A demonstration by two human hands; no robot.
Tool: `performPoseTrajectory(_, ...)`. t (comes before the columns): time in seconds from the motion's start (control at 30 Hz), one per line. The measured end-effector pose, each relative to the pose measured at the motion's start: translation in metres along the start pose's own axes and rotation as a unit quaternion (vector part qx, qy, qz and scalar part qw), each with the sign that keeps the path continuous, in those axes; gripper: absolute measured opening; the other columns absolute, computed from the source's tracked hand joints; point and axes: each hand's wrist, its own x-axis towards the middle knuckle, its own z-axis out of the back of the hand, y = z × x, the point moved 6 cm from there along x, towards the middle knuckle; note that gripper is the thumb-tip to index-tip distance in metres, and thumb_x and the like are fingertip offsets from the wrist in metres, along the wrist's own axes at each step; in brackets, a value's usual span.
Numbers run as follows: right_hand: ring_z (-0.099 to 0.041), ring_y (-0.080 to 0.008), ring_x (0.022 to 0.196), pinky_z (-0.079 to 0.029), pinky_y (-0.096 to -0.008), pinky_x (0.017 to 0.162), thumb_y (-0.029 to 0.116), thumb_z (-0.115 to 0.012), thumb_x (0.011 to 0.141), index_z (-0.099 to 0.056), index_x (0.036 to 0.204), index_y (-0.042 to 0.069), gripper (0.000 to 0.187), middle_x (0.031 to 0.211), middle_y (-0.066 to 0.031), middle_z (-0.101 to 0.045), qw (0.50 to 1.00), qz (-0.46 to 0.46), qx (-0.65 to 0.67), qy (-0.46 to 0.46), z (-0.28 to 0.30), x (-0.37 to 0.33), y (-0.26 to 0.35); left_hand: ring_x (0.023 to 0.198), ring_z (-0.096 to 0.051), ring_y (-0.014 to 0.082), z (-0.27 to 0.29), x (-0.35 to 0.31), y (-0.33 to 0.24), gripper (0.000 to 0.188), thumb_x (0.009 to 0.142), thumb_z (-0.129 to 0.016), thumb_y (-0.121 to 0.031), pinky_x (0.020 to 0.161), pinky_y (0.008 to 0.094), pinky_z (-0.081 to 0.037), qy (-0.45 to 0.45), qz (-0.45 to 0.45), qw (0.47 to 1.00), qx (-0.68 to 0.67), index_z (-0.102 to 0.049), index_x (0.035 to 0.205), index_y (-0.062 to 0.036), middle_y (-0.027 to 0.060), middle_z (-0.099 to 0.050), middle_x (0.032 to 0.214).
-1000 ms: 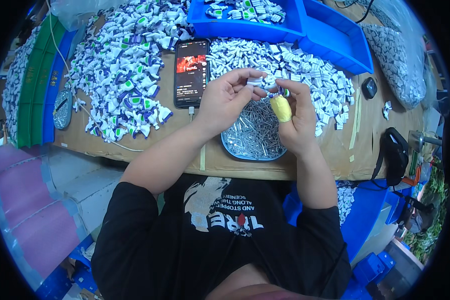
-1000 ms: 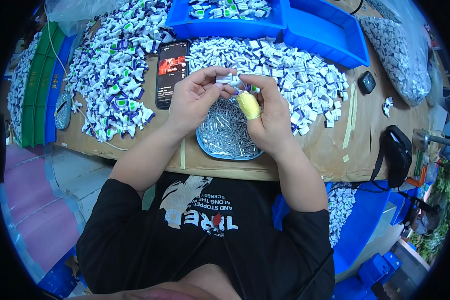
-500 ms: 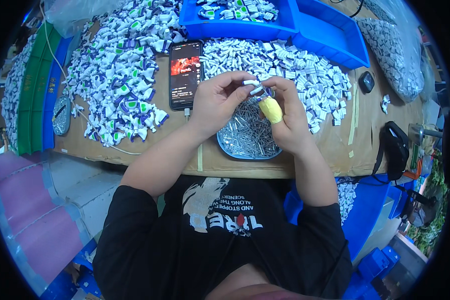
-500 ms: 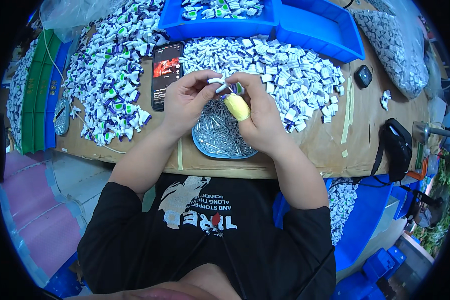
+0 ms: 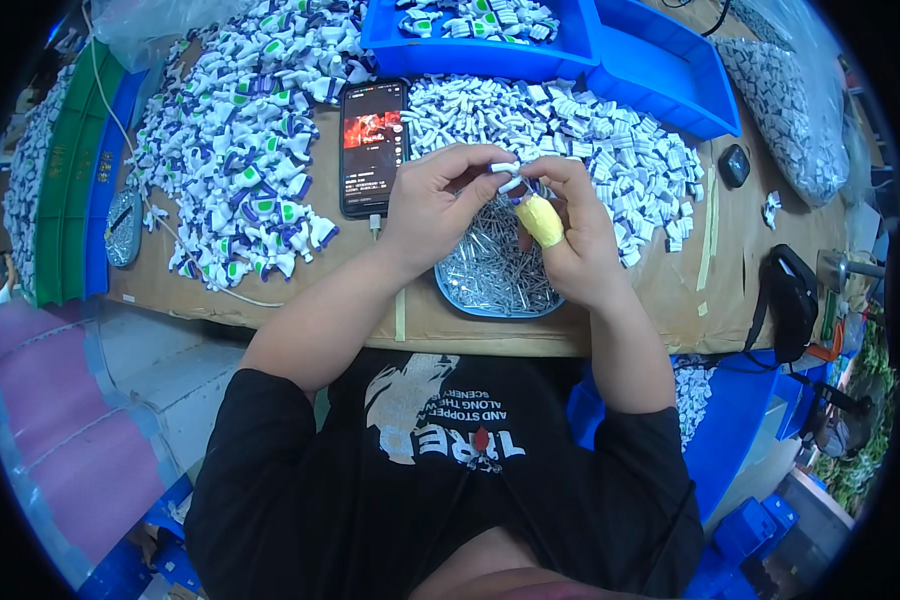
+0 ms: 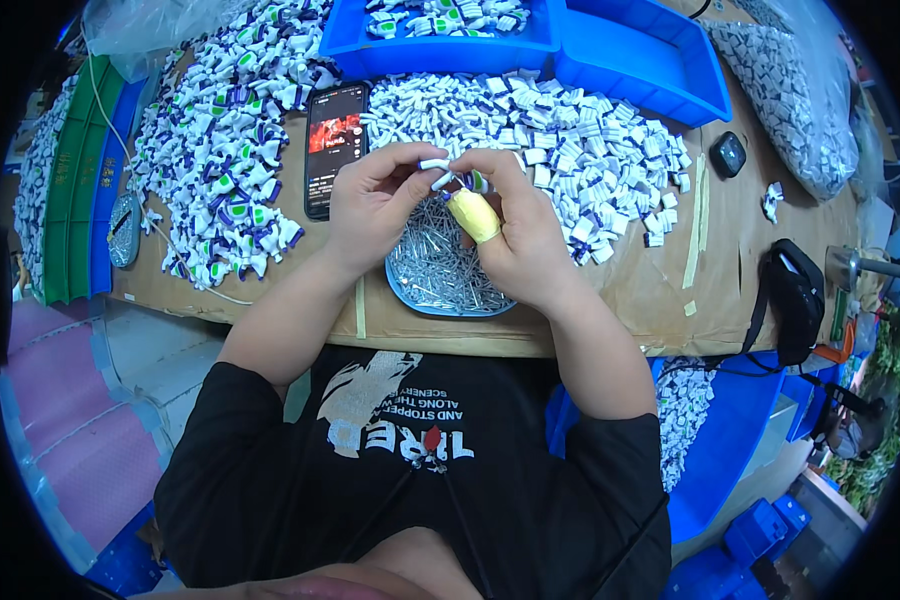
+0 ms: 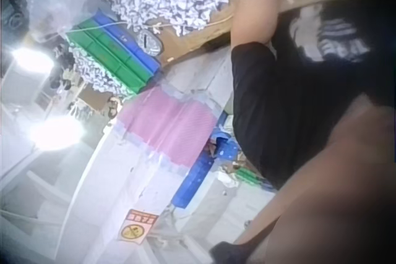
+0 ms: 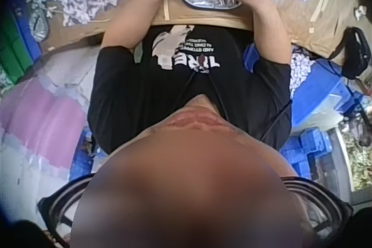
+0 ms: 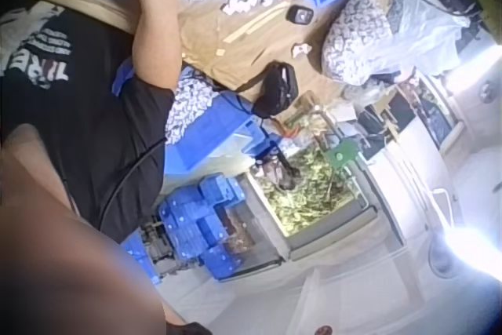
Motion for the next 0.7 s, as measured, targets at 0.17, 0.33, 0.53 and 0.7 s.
performPoseTrajectory(0.17,-0.056,-0.0106,0.061,-0.044,-0.0236,0.054,-0.005,-0.049,0.087,-0.044,0.113,0.005,0.028,0.086,-0.0082,-0.056,1.000,0.002,-0.006,-0.015,0.001,-0.001,-0.003,0.085,-0.064,0.0113,-0.001,0.000,-0.010,0.017,0.089,-0.062,0.000,0.074,0.0222,-0.050,0.005,-0.044,0.995,0.091,-0.064,0.105,0.0030,0.0079,-0.065,0.094)
performPoseTrajectory(0.33,-0.058,-0.0125,0.057,-0.044,-0.0265,0.052,-0.006,-0.049,0.085,-0.046,0.111,0.006,0.029,0.075,-0.0073,-0.056,1.000,0.012,-0.003,-0.023,0.000,0.000,0.001,0.083,-0.064,0.0117,0.000,0.000,-0.008,0.016,0.087,-0.063,0.000,0.073,0.0226,-0.050,-0.008,-0.037,0.995,0.087,-0.065,0.104,0.0021,0.0080,-0.065,0.092)
performPoseTrajectory(0.53,-0.054,-0.0097,0.056,-0.042,-0.0239,0.050,-0.004,-0.052,0.086,-0.044,0.113,0.007,0.031,0.078,-0.0067,-0.057,0.998,-0.025,0.052,-0.023,0.001,0.000,-0.004,0.079,-0.066,0.0189,-0.002,0.000,-0.034,0.016,0.083,-0.065,0.000,0.068,0.0276,-0.052,-0.019,-0.203,0.959,0.196,-0.067,0.098,-0.0011,0.0105,-0.067,0.089)
performPoseTrajectory(0.7,-0.052,-0.0092,0.064,-0.043,-0.0221,0.055,0.003,-0.052,0.088,-0.037,0.121,0.005,0.036,0.092,-0.0077,-0.055,0.987,-0.014,0.157,-0.016,0.004,0.001,-0.006,0.076,-0.067,0.0221,-0.007,-0.004,-0.036,0.016,0.082,-0.065,-0.002,0.064,0.0300,-0.052,-0.025,-0.195,0.961,0.196,-0.068,0.097,-0.0039,0.0114,-0.068,0.086)
